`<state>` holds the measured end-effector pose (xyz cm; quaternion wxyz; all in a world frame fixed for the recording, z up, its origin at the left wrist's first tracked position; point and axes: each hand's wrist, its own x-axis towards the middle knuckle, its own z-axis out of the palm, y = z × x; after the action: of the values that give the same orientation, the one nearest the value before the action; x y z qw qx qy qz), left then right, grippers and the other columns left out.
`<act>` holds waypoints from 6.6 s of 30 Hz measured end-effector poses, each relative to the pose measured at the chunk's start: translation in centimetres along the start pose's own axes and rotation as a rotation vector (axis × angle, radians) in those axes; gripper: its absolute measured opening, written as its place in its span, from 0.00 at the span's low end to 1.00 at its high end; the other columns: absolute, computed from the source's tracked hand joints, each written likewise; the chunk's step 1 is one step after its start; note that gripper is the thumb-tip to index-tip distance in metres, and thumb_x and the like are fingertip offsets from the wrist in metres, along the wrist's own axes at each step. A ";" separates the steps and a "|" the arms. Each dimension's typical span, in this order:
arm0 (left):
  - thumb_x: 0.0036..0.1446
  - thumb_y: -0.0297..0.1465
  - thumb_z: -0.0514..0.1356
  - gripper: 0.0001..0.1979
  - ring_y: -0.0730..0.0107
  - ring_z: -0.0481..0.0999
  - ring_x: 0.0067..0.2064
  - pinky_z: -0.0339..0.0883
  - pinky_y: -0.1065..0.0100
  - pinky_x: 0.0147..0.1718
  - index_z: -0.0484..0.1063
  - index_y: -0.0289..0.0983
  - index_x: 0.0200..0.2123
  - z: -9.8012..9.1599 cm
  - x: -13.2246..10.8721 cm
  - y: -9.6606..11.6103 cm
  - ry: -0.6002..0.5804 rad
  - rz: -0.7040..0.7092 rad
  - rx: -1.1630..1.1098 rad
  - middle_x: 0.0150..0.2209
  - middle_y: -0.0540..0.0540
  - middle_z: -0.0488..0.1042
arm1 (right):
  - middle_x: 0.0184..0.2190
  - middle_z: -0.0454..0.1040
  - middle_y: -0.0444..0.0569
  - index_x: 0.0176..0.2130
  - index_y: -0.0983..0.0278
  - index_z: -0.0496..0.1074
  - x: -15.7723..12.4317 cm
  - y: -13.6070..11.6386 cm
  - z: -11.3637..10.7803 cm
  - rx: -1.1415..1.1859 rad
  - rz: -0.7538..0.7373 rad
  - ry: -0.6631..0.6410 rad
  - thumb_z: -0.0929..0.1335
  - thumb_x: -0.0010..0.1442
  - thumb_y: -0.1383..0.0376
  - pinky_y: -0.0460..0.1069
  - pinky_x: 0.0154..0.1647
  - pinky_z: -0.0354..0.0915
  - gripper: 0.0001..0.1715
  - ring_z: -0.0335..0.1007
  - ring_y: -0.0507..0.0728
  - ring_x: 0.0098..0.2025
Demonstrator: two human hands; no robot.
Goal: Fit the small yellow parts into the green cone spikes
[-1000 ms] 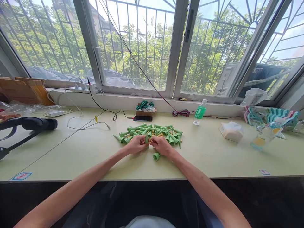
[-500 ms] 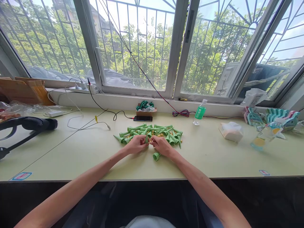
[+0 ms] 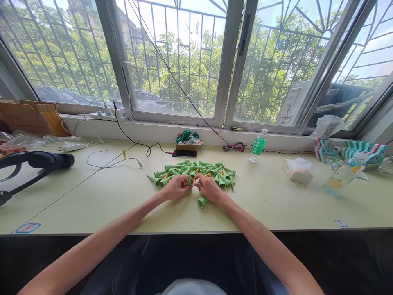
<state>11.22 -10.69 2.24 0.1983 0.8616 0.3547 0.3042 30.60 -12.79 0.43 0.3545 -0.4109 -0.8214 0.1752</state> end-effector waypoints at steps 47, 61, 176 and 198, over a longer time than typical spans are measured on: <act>0.53 0.33 0.59 0.07 0.76 0.58 0.24 0.54 0.72 0.24 0.71 0.34 0.27 0.0 -0.1 0.5 0.074 0.032 -0.063 0.20 0.54 0.59 | 0.24 0.69 0.45 0.27 0.64 0.66 0.0 0.3 -0.1 -0.132 -0.072 0.053 0.60 0.66 0.65 0.46 0.31 0.55 0.17 0.60 0.51 0.27; 0.53 0.33 0.59 0.08 0.76 0.57 0.23 0.52 0.72 0.23 0.70 0.35 0.26 0.1 0.1 0.2 0.140 0.002 -0.067 0.20 0.54 0.60 | 0.24 0.70 0.43 0.42 0.64 0.71 0.0 -0.3 -0.3 -0.096 -0.019 0.100 0.66 0.63 0.60 0.46 0.30 0.59 0.11 0.61 0.51 0.24; 0.55 0.33 0.58 0.08 0.75 0.60 0.25 0.54 0.72 0.24 0.72 0.34 0.28 -0.1 0.1 0.6 0.098 0.068 -0.037 0.21 0.52 0.63 | 0.31 0.73 0.48 0.37 0.64 0.73 0.1 -0.4 -0.4 -0.083 -0.126 0.112 0.61 0.67 0.62 0.46 0.34 0.60 0.14 0.65 0.53 0.31; 0.53 0.32 0.59 0.07 0.76 0.60 0.23 0.53 0.72 0.23 0.72 0.34 0.26 0.0 0.0 0.8 0.086 0.043 -0.018 0.20 0.53 0.63 | 0.32 0.76 0.47 0.39 0.64 0.73 0.2 0.1 -0.1 -0.006 -0.112 0.111 0.61 0.65 0.68 0.46 0.36 0.62 0.11 0.69 0.53 0.33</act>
<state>11.62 -11.22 2.65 0.1841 0.8533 0.3414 0.3485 30.64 -12.58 0.47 0.4073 -0.3747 -0.8228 0.1296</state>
